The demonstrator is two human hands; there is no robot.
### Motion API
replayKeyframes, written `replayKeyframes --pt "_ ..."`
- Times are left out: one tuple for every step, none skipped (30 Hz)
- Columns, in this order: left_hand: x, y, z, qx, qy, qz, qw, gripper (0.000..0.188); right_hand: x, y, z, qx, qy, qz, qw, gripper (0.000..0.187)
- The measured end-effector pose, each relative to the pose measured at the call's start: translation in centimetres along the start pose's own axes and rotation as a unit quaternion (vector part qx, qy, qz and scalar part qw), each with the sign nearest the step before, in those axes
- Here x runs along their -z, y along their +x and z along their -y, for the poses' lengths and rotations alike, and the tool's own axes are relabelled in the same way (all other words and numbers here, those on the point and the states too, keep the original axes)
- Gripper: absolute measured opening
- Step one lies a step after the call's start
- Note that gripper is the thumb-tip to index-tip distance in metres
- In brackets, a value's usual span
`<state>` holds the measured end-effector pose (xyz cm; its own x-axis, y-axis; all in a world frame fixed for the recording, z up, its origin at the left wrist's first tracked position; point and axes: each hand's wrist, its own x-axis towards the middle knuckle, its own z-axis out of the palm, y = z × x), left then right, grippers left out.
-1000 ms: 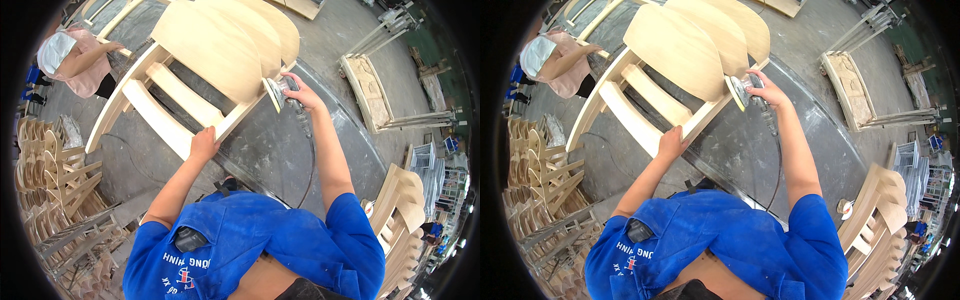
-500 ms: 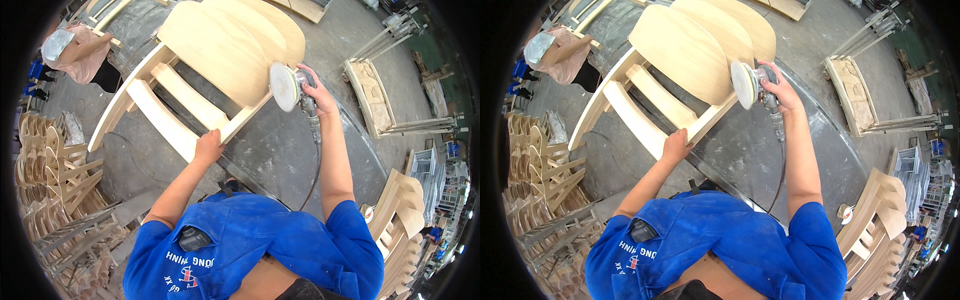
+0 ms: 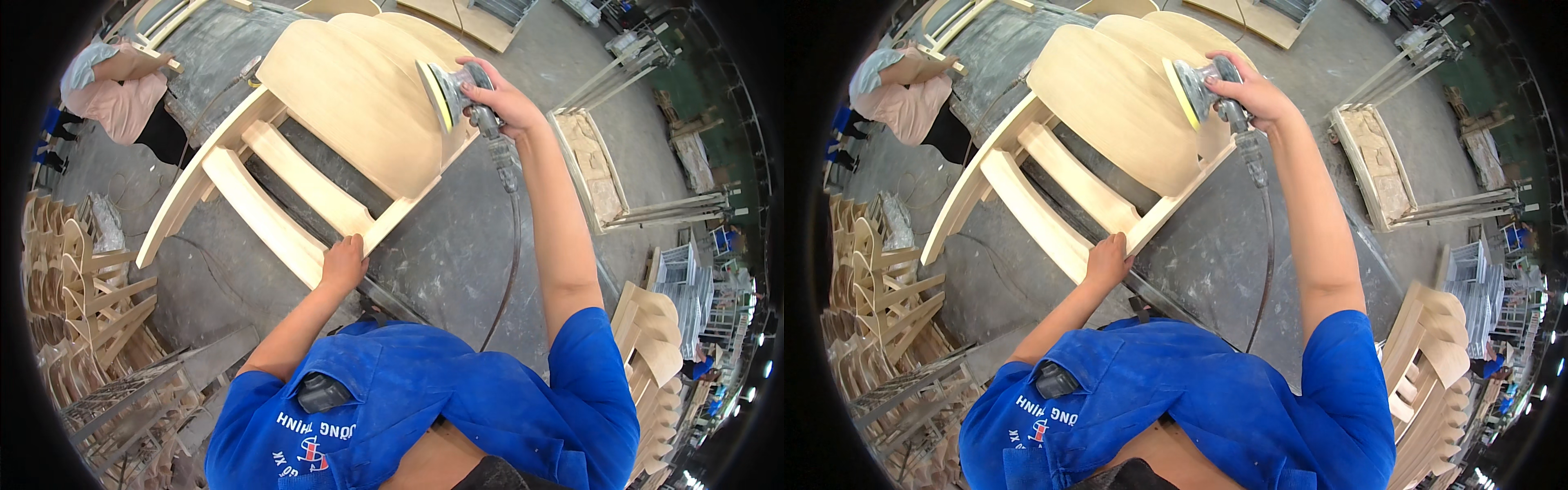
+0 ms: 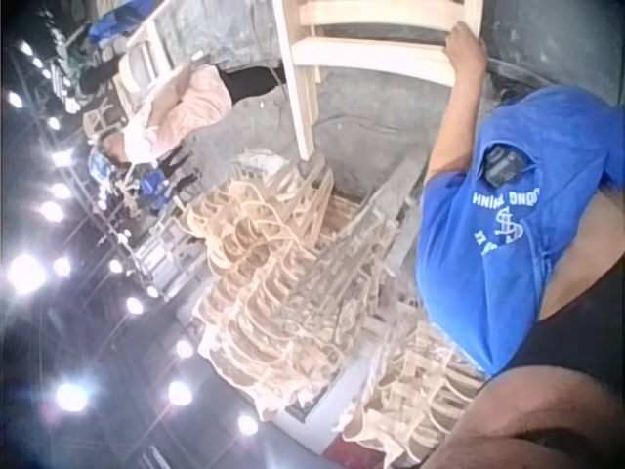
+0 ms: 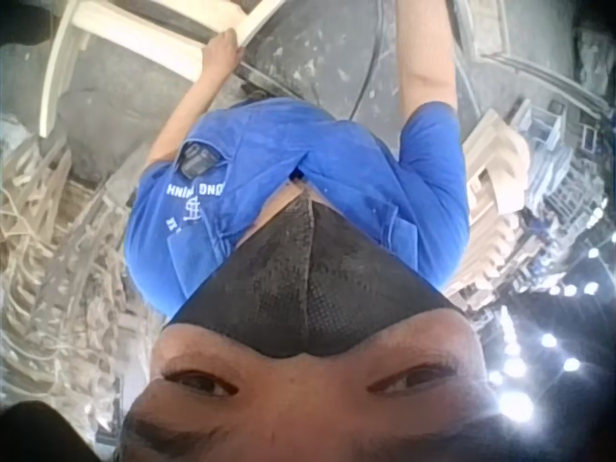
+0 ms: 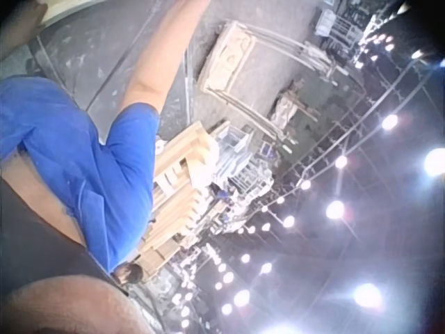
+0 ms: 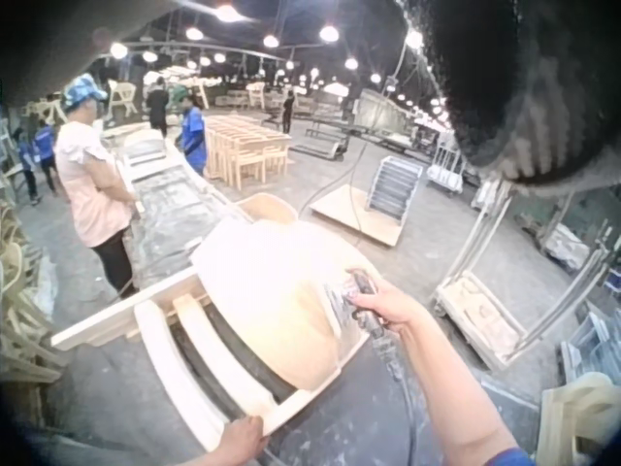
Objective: The person uses a handheld orbital sander to smooth the surfaces of unfinished wooden chairs. They repeatedly reposition the chairs to access different parts, including the legs, seat, and backrest, while other workers perform similar tasks in the background.
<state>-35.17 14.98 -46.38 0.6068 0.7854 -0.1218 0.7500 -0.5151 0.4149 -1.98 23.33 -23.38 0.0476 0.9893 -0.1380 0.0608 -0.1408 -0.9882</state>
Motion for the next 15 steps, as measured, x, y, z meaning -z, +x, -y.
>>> replayKeyframes --pt "0.0 0.0 0.0 0.001 -0.003 0.005 1.000 0.034 -0.1 0.3 0.4 0.008 -0.007 0.013 1.000 0.052" --pt "0.1 0.0 0.0 0.003 -0.007 0.011 1.000 0.034 -0.1 0.3 0.5 0.016 -0.001 0.021 1.000 0.052" --pt "0.1 0.0 0.0 0.001 -0.006 0.012 1.000 0.034 -0.1 0.2 0.4 -0.004 0.004 0.000 1.000 0.052" --pt "0.1 0.0 0.0 0.002 -0.006 0.012 1.000 0.034 -0.1 -0.2 0.0 -0.011 0.014 -0.004 1.000 0.052" --pt "0.1 0.0 0.0 0.003 -0.007 0.011 1.000 0.034 0.0 -0.9 -0.5 -0.021 0.021 -0.008 1.000 0.051" --pt "0.1 0.0 0.0 0.001 -0.015 -0.001 1.000 0.034 0.0 -1.6 -1.2 -0.024 0.032 -0.005 0.999 0.051" --pt "0.1 0.0 0.0 -0.001 -0.022 -0.012 1.000 0.034 0.0 -2.2 -2.0 -0.028 0.051 -0.013 0.998 0.051" --pt "0.1 -0.1 0.0 0.000 -0.026 -0.018 1.000 0.034 0.0 -2.9 -2.8 -0.033 0.070 -0.022 0.997 0.051" --pt "0.1 -0.1 0.0 -0.003 -0.026 -0.016 1.000 0.034 -0.1 -3.5 -3.5 -0.038 0.091 -0.031 0.995 0.051" --pt "0.1 -0.1 -0.1 -0.002 -0.024 -0.012 1.000 0.034 -0.1 -4.2 -4.1 -0.051 0.093 -0.032 0.994 0.053" --pt "0.2 0.0 -0.1 0.002 -0.022 -0.005 1.000 0.034 -0.1 -4.6 -4.4 -0.063 0.095 -0.032 0.993 0.055" --pt "0.2 -0.1 -0.1 0.001 -0.024 -0.008 1.000 0.034 0.0 -4.9 -4.5 -0.086 0.092 -0.036 0.991 0.058" --pt "0.2 -0.1 0.0 0.002 -0.026 -0.006 1.000 0.035 0.2 -4.9 -4.3 -0.071 0.084 -0.019 0.994 0.057" --pt "0.3 -0.1 0.0 0.002 -0.027 -0.008 1.000 0.035 0.4 -4.8 -3.8 -0.068 0.073 -0.006 0.995 0.056" --pt "0.3 -0.1 0.0 -0.001 -0.031 -0.006 0.999 0.035 0.7 -4.7 -3.2 -0.069 0.060 0.003 0.996 0.056"
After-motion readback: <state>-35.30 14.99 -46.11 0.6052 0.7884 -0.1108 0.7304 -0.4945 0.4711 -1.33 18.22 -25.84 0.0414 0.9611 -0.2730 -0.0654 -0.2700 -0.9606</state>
